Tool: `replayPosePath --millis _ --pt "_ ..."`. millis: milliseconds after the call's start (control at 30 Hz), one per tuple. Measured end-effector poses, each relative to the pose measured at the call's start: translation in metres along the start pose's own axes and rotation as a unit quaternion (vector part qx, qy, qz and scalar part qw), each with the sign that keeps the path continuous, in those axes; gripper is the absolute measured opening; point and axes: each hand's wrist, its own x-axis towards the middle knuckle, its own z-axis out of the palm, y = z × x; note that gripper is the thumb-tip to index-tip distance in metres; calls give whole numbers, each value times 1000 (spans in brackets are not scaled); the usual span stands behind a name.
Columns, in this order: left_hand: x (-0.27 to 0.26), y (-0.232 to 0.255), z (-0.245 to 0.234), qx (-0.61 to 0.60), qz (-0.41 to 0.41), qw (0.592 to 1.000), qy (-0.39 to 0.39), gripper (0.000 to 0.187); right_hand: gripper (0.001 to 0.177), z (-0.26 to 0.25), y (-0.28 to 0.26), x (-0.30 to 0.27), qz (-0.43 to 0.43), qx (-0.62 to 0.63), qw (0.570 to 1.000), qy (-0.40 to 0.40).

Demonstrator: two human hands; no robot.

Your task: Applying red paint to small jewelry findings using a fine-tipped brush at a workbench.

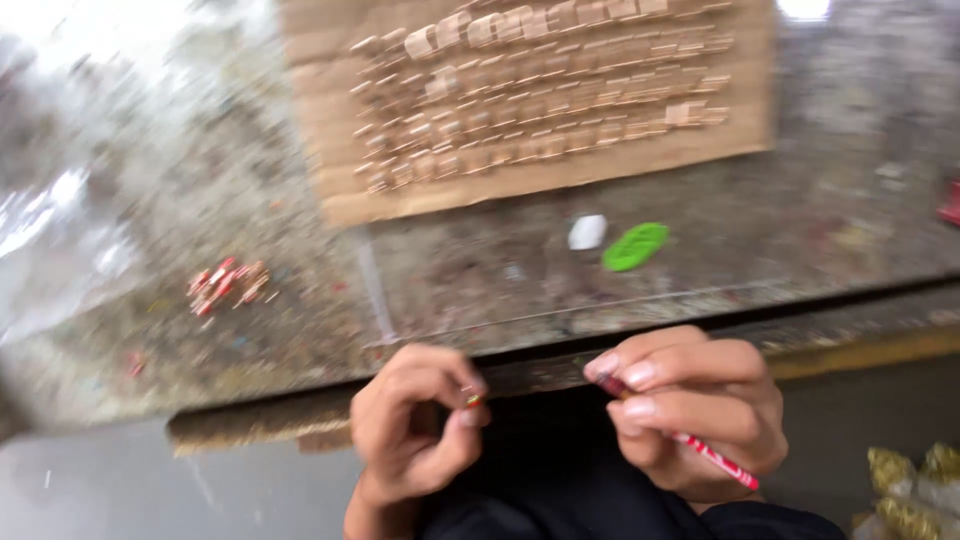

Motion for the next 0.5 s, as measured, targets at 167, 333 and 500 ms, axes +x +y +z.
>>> replayPosePath --millis 167,333,500 --pt "-8 -1 15 0 3 1000 13 8 27 -75 44 -4 -51 -100 974 197" --pt "-18 2 23 -5 -45 999 30 11 16 -176 87 18 -165 -264 907 284" --pt "-22 9 13 19 -119 992 -27 16 16 -218 110 18 -86 -340 897 270"
